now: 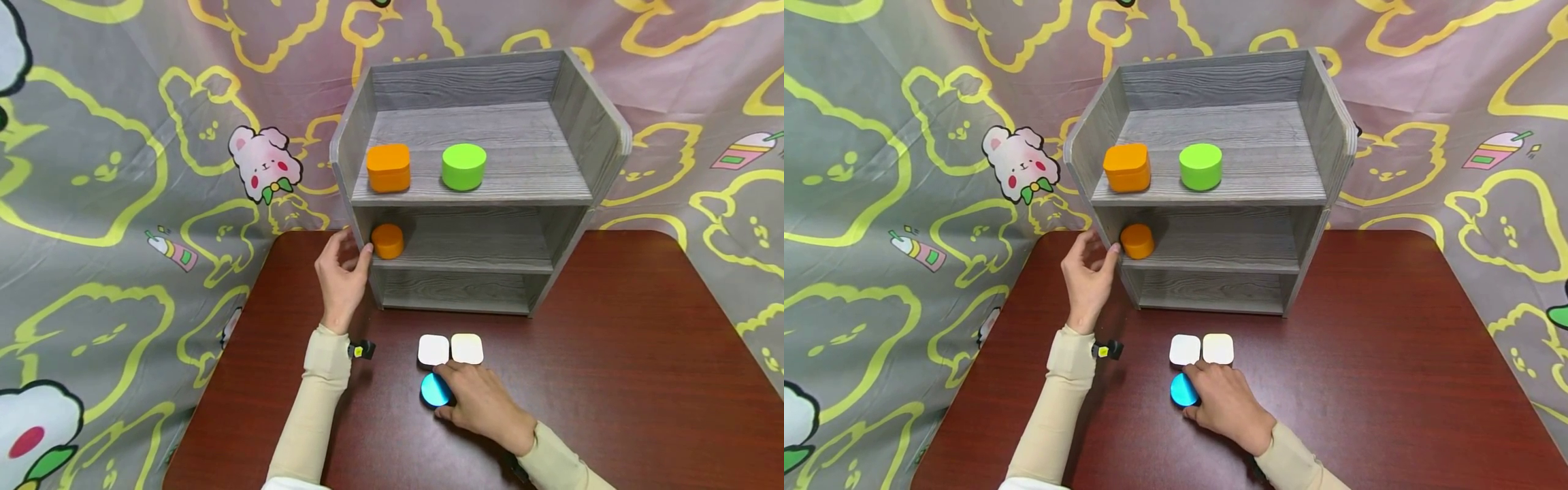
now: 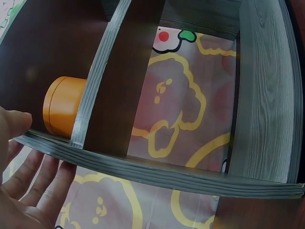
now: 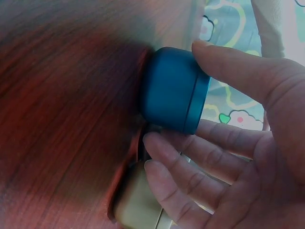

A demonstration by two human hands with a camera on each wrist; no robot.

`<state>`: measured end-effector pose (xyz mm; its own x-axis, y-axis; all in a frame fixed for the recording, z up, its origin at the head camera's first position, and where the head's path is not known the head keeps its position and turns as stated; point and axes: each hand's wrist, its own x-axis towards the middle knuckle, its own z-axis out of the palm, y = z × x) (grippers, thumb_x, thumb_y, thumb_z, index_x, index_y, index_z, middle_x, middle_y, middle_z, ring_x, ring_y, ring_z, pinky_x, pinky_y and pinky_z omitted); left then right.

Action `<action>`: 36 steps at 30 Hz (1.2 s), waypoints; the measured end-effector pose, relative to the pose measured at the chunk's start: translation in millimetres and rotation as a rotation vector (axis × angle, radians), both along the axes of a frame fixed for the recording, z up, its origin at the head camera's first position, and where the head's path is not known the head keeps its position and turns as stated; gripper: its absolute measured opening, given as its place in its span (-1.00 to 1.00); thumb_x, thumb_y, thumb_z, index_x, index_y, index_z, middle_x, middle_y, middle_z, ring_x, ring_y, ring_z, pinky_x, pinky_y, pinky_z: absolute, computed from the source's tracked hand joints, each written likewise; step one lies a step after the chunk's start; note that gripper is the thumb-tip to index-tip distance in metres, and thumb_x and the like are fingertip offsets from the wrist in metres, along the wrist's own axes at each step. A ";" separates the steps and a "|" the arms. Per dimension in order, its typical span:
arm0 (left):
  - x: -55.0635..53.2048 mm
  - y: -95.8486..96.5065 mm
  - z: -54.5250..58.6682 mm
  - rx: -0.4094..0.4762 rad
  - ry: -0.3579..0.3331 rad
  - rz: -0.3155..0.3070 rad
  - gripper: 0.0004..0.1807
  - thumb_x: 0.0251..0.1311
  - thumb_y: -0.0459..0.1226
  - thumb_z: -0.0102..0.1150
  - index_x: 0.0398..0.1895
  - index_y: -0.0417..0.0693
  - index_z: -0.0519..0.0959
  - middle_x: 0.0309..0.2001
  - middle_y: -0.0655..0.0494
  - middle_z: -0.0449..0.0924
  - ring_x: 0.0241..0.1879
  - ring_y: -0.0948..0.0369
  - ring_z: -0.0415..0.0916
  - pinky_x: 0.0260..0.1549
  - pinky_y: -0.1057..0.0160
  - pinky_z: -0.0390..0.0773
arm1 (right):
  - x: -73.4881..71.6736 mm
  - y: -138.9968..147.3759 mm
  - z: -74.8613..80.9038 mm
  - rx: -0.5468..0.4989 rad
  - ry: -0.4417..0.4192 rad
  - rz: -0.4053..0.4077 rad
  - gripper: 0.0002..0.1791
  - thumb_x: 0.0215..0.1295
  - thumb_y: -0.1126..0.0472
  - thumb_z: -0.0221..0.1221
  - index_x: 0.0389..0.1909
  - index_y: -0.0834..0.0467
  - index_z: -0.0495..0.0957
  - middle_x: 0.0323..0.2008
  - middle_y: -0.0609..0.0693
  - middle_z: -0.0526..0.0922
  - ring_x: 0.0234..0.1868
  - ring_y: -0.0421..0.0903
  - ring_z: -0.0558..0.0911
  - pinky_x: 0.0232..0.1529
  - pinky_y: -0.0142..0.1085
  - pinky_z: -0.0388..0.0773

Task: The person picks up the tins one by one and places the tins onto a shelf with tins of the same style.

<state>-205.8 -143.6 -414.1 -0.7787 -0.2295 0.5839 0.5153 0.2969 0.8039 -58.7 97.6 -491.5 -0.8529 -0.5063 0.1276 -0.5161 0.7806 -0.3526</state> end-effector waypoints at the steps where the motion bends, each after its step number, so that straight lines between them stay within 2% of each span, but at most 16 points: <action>1: 0.1 0.1 0.0 0.001 0.001 0.000 -0.62 0.25 -0.33 0.43 0.13 -0.17 0.66 -0.05 -0.15 0.75 -0.11 0.03 0.74 -0.25 0.48 0.72 | -0.2 0.0 0.0 -0.001 0.000 0.000 -0.39 -0.15 0.00 0.65 -0.03 0.07 0.67 -0.23 -0.15 0.71 -0.31 -0.15 0.70 -0.48 -0.23 0.59; 21: 0.2 0.8 0.3 -0.008 -0.004 0.005 -0.64 0.27 -0.31 0.42 0.12 -0.18 0.66 -0.04 -0.15 0.75 -0.09 0.03 0.75 -0.23 0.44 0.74 | -0.5 -0.3 1.0 -0.013 -0.022 -0.001 -0.41 -0.15 0.02 0.65 -0.06 0.08 0.68 -0.24 -0.15 0.72 -0.30 -0.17 0.69 -0.45 -0.23 0.61; 36: 0.7 0.2 -0.9 -0.020 -0.002 0.004 -0.64 0.28 -0.31 0.41 0.12 -0.19 0.66 -0.03 -0.14 0.74 -0.08 0.03 0.75 -0.24 0.47 0.73 | 0.9 -0.4 -3.7 -0.040 0.005 -0.011 -0.42 -0.17 -0.01 0.65 -0.07 0.03 0.68 -0.25 -0.18 0.73 -0.32 -0.18 0.68 -0.47 -0.27 0.55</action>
